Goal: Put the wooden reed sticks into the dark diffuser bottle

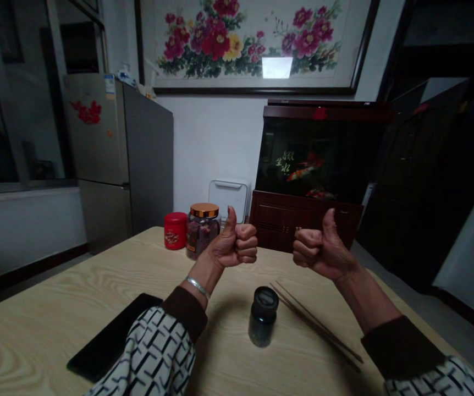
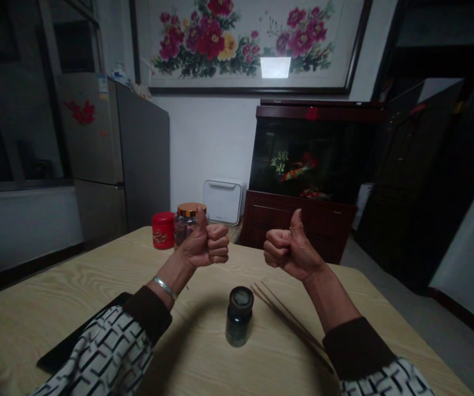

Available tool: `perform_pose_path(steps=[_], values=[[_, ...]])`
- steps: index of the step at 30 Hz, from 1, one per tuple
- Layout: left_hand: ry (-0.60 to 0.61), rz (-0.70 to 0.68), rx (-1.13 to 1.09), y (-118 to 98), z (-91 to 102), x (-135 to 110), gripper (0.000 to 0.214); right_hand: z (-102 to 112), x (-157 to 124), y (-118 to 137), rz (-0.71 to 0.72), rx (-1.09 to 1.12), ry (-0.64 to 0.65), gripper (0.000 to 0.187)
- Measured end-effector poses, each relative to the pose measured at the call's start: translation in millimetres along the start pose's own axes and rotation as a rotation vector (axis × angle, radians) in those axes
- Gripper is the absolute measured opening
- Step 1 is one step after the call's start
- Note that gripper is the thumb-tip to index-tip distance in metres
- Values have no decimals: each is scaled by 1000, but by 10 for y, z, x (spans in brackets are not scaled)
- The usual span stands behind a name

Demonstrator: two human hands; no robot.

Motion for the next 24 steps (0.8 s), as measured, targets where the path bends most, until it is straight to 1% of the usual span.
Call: perform_pose_path(steps=[9, 12, 14, 16, 17, 18, 19, 20, 21, 22, 24], values=[[-6, 51, -34, 138, 75, -20, 69, 128, -37, -114, -51, 26, -1, 70], [-6, 53, -14, 152, 88, -21, 69, 158, -51, -148, -53, -6, -34, 70], [-31, 32, 17, 185, 133, -47, 68, 183, -65, -222, -78, -91, -87, 70], [-122, -18, 86, 272, 247, -116, 65, 221, -90, -363, -139, -280, -193, 68], [-196, -48, 142, 343, 330, -173, 61, 239, -110, -451, -169, -414, -257, 65], [-298, -92, 204, 428, 430, -245, 57, 246, -133, -540, -186, -569, -311, 62], [-393, -118, 277, 536, 529, -327, 52, 235, -158, -628, -185, -733, -348, 59], [-452, -130, 346, 663, 613, -407, 48, 207, -184, -712, -170, -897, -366, 56], [-477, -121, 401, 806, 679, -477, 46, 164, -210, -792, -153, -1048, -368, 53], [-471, -91, 435, 958, 726, -530, 48, 111, -235, -866, -140, -1183, -358, 50], [-391, -9, 452, 1246, 750, -583, 64, 3, -272, -984, -143, -1394, -336, 49]])
Point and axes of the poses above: each hand's wrist, its own x-axis towards the middle knuckle, its own z-axis out of the back of the hand, y = z × x, the point moved 4 cm from there along x, towards the middle knuckle, and after that the axes turned 1 degree about -y, right-handed, at the moved point
